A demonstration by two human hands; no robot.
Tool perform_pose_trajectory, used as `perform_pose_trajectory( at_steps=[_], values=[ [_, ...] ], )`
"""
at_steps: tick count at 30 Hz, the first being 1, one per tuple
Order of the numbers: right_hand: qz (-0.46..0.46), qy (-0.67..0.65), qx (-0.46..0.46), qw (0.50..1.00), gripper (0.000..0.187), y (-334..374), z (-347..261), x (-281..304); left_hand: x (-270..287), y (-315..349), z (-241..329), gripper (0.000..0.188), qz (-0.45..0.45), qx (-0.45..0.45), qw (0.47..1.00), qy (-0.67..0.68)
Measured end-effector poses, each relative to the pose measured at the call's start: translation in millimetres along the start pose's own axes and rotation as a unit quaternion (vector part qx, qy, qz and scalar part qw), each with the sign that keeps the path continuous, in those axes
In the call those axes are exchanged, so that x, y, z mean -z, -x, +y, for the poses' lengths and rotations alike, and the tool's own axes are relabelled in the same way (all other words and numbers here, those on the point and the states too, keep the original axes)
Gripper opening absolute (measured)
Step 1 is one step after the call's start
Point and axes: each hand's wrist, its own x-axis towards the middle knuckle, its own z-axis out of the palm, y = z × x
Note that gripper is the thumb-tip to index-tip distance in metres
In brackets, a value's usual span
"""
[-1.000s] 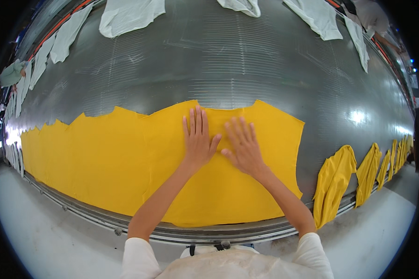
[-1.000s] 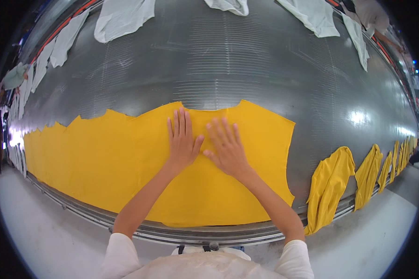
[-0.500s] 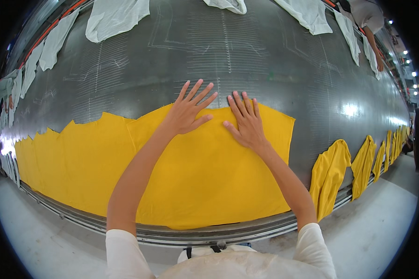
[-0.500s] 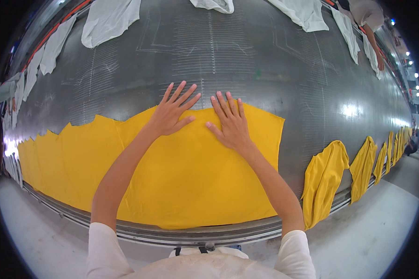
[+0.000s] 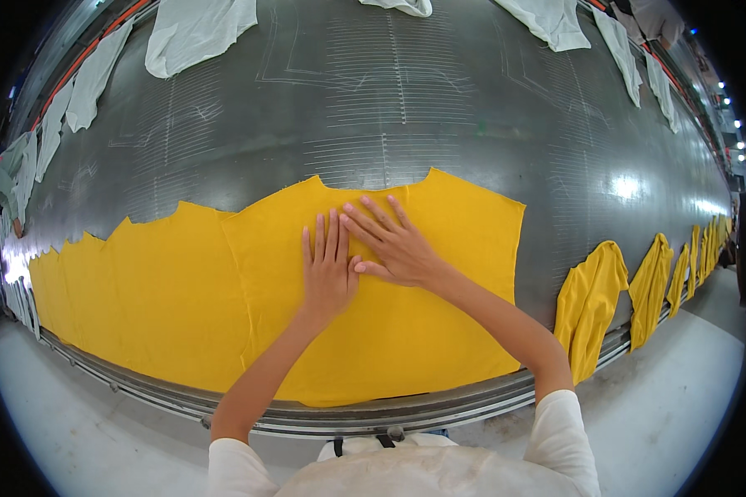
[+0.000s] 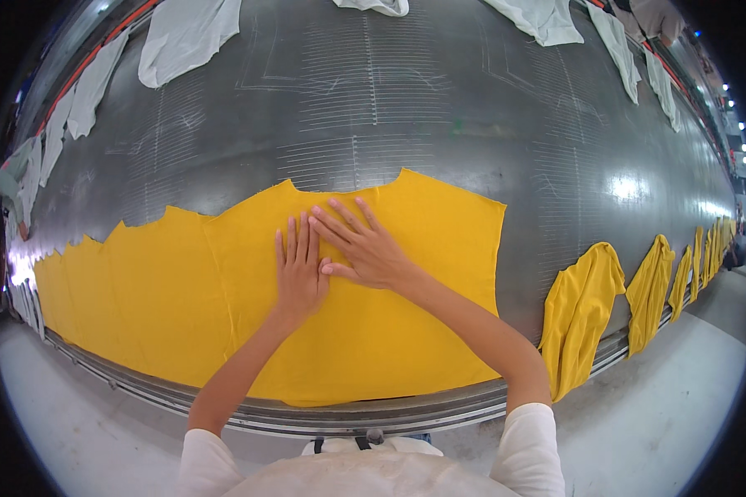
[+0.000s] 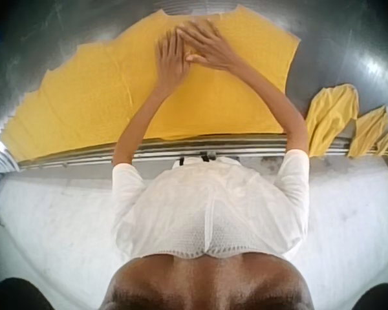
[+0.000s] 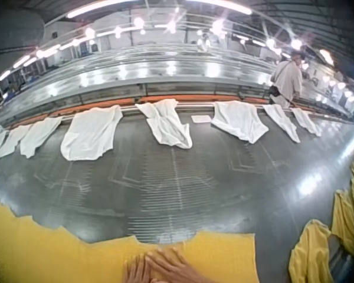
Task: The person repeatedly picks up yellow garments from a conveyor belt, unfolds them, and smooths them flat with both hands. The person then folds each garment and places it back on the belt. The process is repeated for multiple garments throughout the clip.
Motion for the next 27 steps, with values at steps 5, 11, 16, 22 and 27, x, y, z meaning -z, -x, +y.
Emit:
perform_pose_trajectory(
  at_steps=[5, 11, 16, 22, 27],
  values=[
    [0.065, 0.018, -0.042, 0.997, 0.069, -6, 2, -8, 5, 16, 6, 0.071, -0.017, 0.007, 1.000, -0.011],
    [0.162, 0.030, -0.120, 0.979, 0.029, -10, 50, 5, 8, 15, 8, 0.075, -0.011, 0.006, 1.000, -0.017],
    [0.189, -0.088, -0.128, 0.970, 0.007, -23, 54, 21, 9, 10, 5, 0.075, -0.039, -0.030, 0.999, -0.020],
    [0.183, -0.077, -0.156, 0.968, 0.009, -25, 59, 25, 6, -41, 19, 0.078, -0.022, -0.070, 0.997, 0.016],
    [0.214, -0.100, -0.207, 0.949, 0.021, -27, 48, 43, -7, -81, 29, 0.081, 0.012, -0.101, 0.995, 0.013]
  ],
)
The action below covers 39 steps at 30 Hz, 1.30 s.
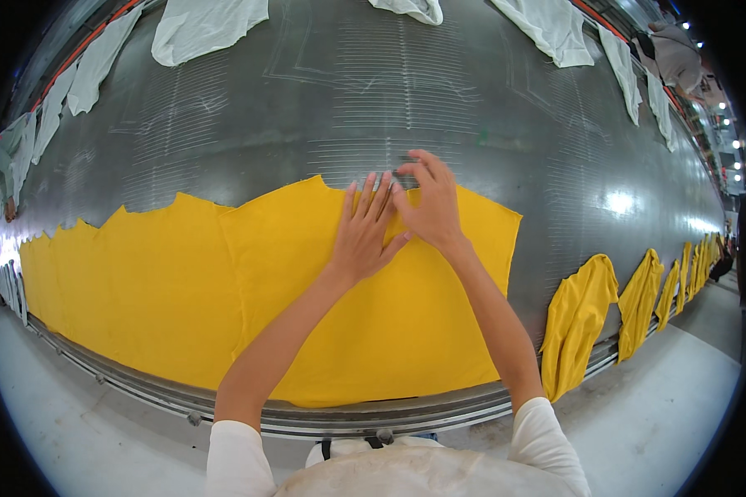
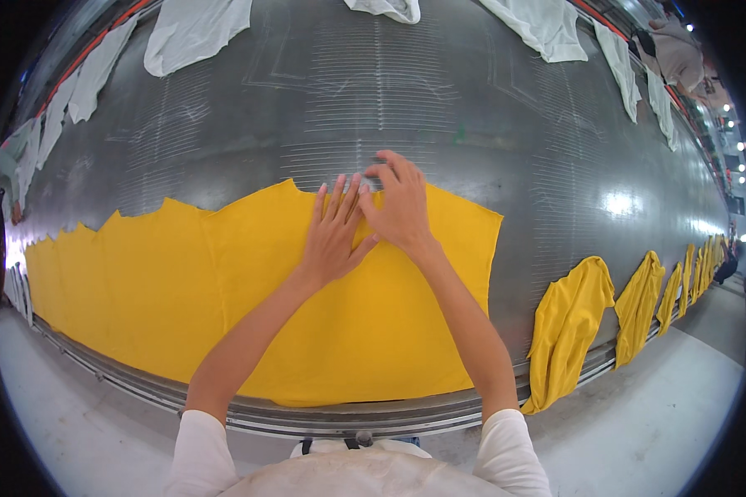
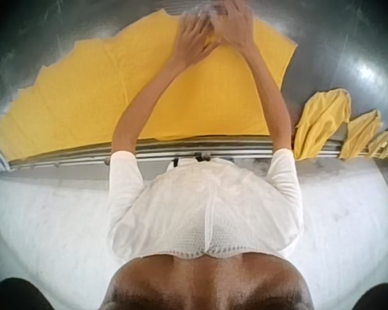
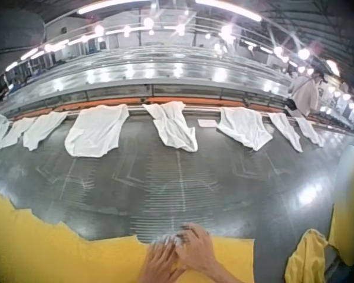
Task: The person repeatedly picks up yellow garments from a conveyor belt, unfolds them, and smooths them flat with both hands. The person then folds each garment and places it back on the belt. The process is repeated for multiple garments throughout the clip.
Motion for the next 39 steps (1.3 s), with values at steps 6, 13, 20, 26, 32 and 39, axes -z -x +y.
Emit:
perform_pose_trajectory(
  at_steps=[6, 13, 20, 26, 32, 39],
  values=[
    [0.100, 0.035, -0.046, 0.993, 0.034, 31, 21, 26, -7, -3, -6, 0.085, -0.006, -0.014, 1.000, 0.017],
    [-0.040, 0.163, 0.023, 0.986, 0.044, 73, 53, 51, 8, 26, -7, 0.083, -0.054, -0.009, 0.998, 0.000],
    [0.025, 0.223, -0.077, 0.971, 0.050, 57, 55, 15, 6, 48, 7, 0.077, -0.024, 0.047, 0.998, -0.024],
    [-0.043, 0.066, -0.102, 0.992, 0.041, 58, 52, 11, 8, 51, 4, 0.074, -0.020, 0.051, 0.998, -0.019],
    [0.108, 0.260, 0.022, 0.959, 0.031, 33, 40, -3, 7, 49, 4, 0.071, -0.020, 0.051, 0.998, -0.015],
    [0.138, 0.094, 0.020, 0.986, 0.012, 31, 47, -4, 8, 49, 5, 0.069, -0.003, 0.058, 0.998, 0.006]
  ],
)
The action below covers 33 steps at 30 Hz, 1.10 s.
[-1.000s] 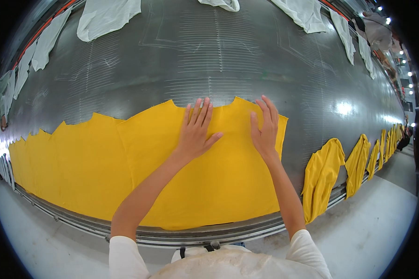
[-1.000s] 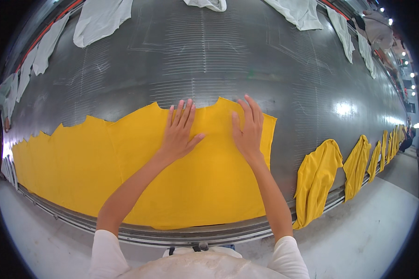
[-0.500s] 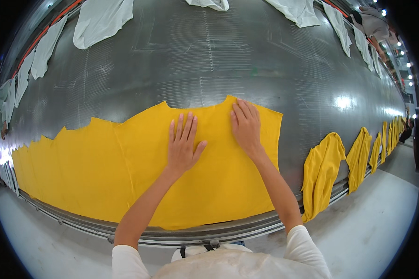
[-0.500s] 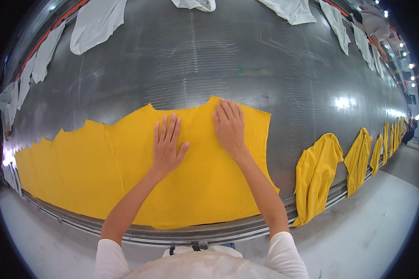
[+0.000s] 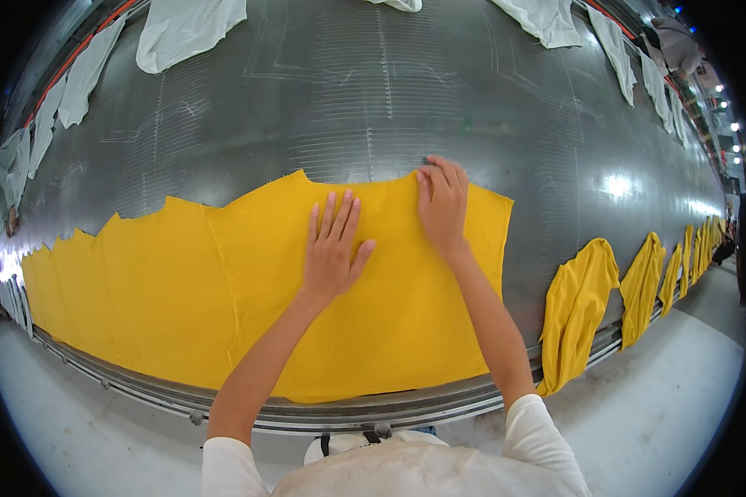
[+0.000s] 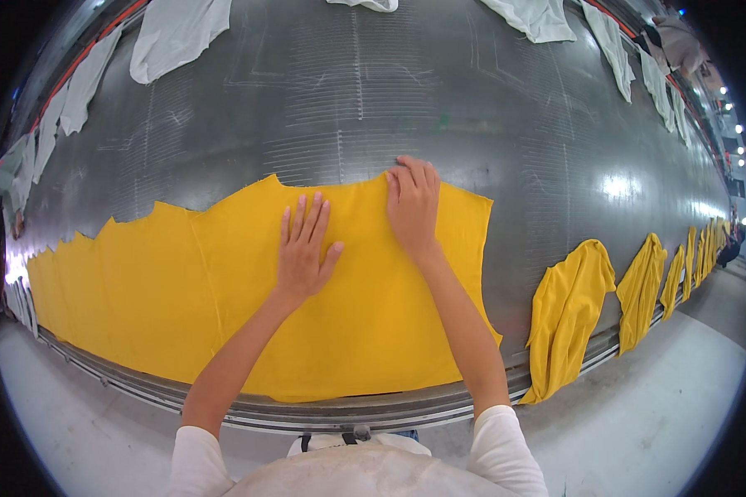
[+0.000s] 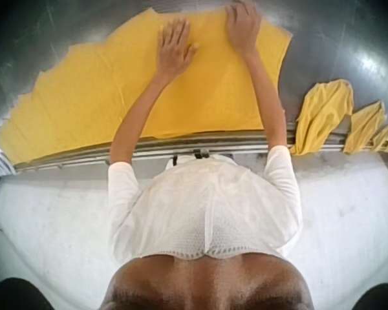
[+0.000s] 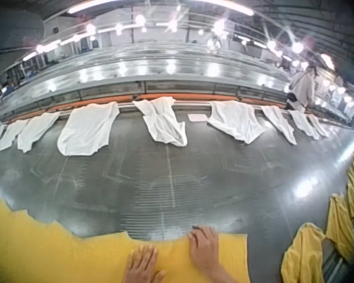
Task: The person repeatedly picks up yellow garments from a conveyor belt, unfolds them, and smooths them flat with both hands. The person then folds each garment and places it back on the belt. The process is repeated for multiple garments throughout the clip.
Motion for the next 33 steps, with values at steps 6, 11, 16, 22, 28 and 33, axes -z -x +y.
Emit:
perform_pose_trajectory(
  at_steps=[6, 11, 16, 22, 28, 33],
  values=[
    [0.005, -0.103, -0.045, 0.994, 0.008, -1, 12, 9, 0, -2, 0, 0.068, 0.000, -0.002, 1.000, 0.002],
    [-0.057, -0.039, 0.005, 0.998, 0.008, -22, 14, 14, -2, -1, -2, 0.067, 0.003, -0.001, 1.000, -0.008],
    [-0.123, 0.013, -0.008, 0.992, 0.007, -30, 20, 10, -2, -2, -1, 0.071, -0.015, -0.015, 1.000, -0.023],
    [-0.037, 0.024, -0.002, 0.999, 0.034, -24, 15, 20, 4, -37, -2, 0.075, -0.034, -0.068, 0.997, -0.017],
    [-0.264, 0.058, 0.128, 0.954, 0.076, 29, -10, 27, -5, -66, -4, 0.070, -0.015, -0.087, 0.996, -0.030],
    [-0.293, 0.067, 0.088, 0.950, 0.083, 22, 5, 29, -8, -67, -2, 0.067, -0.004, -0.073, 0.997, -0.029]
  ],
)
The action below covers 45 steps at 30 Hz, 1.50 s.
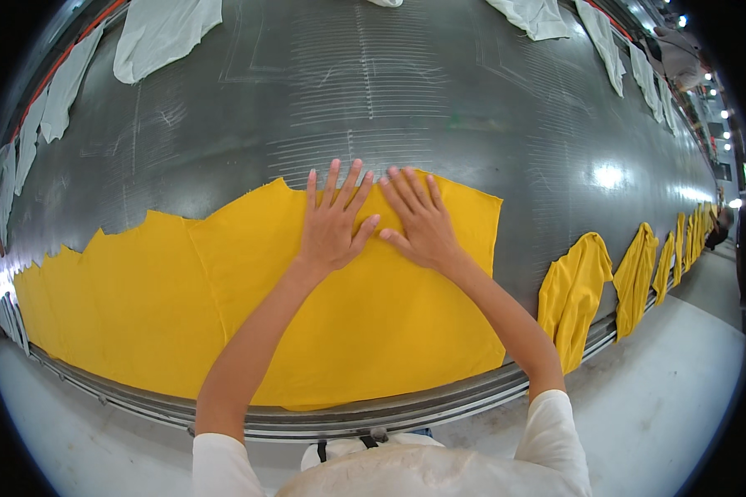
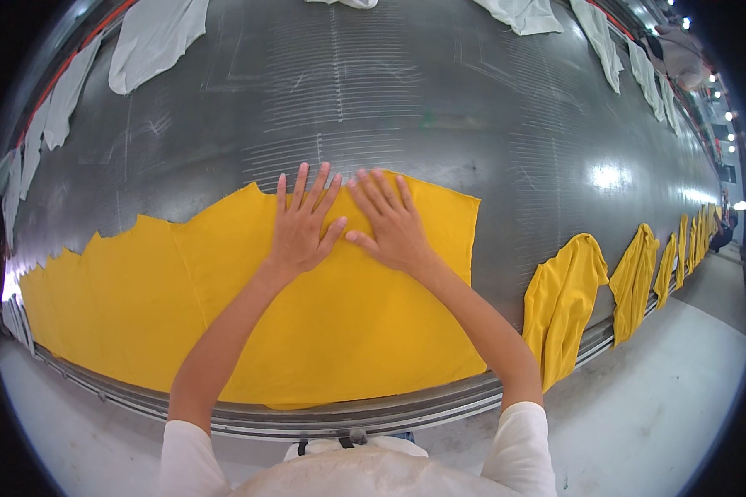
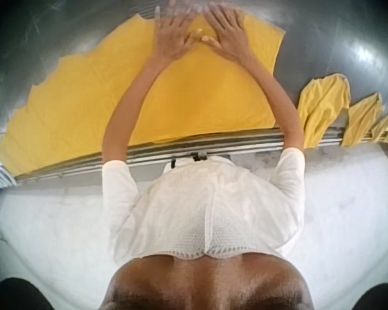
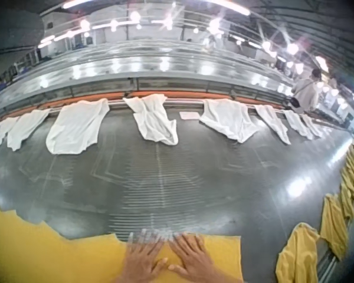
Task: The person repeatedly picks up yellow garments from a conveyor belt, unfolds them, and smooths them flat with both hands. The person then folds each garment and places it back on the belt. The process is repeated for multiple garments throughout the clip.
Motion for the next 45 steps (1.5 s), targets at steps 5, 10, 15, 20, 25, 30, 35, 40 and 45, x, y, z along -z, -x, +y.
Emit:
perform_pose_trajectory(
  at_steps=[5, 10, 15, 20, 25, 30, 35, 40, 45],
  values=[
    [0.028, 0.102, -0.120, 0.987, 0.080, 5, 41, 15, -3, 3, 2, 0.068, 0.000, 0.016, 1.000, 0.010],
    [0.144, 0.002, -0.223, 0.964, 0.070, 34, 65, 25, -6, 8, 1, 0.072, -0.032, -0.056, 0.998, 0.004],
    [0.142, 0.051, -0.292, 0.944, 0.064, 74, 68, 12, -13, -17, 15, 0.078, -0.098, -0.174, 0.978, 0.056],
    [0.171, 0.029, -0.256, 0.951, 0.051, 86, 54, 9, -33, -66, 42, 0.078, -0.040, -0.131, 0.990, 0.033],
    [0.266, -0.020, -0.241, 0.933, 0.016, 72, 78, 25, -45, -73, 52, 0.081, 0.020, -0.034, 0.999, -0.016],
    [0.329, -0.068, -0.233, 0.913, 0.009, 63, 97, 30, -46, -69, 53, 0.083, 0.014, -0.021, 0.999, -0.024],
    [0.327, -0.072, -0.222, 0.916, 0.009, 65, 104, 22, -42, -49, 69, 0.081, -0.149, -0.287, 0.945, 0.045],
    [0.329, -0.068, -0.247, 0.909, 0.015, 71, 104, 24, -57, -74, 103, 0.077, -0.157, -0.342, 0.923, 0.076],
    [0.394, -0.083, -0.312, 0.861, 0.027, 93, 80, 37, -80, -126, 116, 0.073, -0.062, -0.273, 0.956, 0.086]
  ],
)
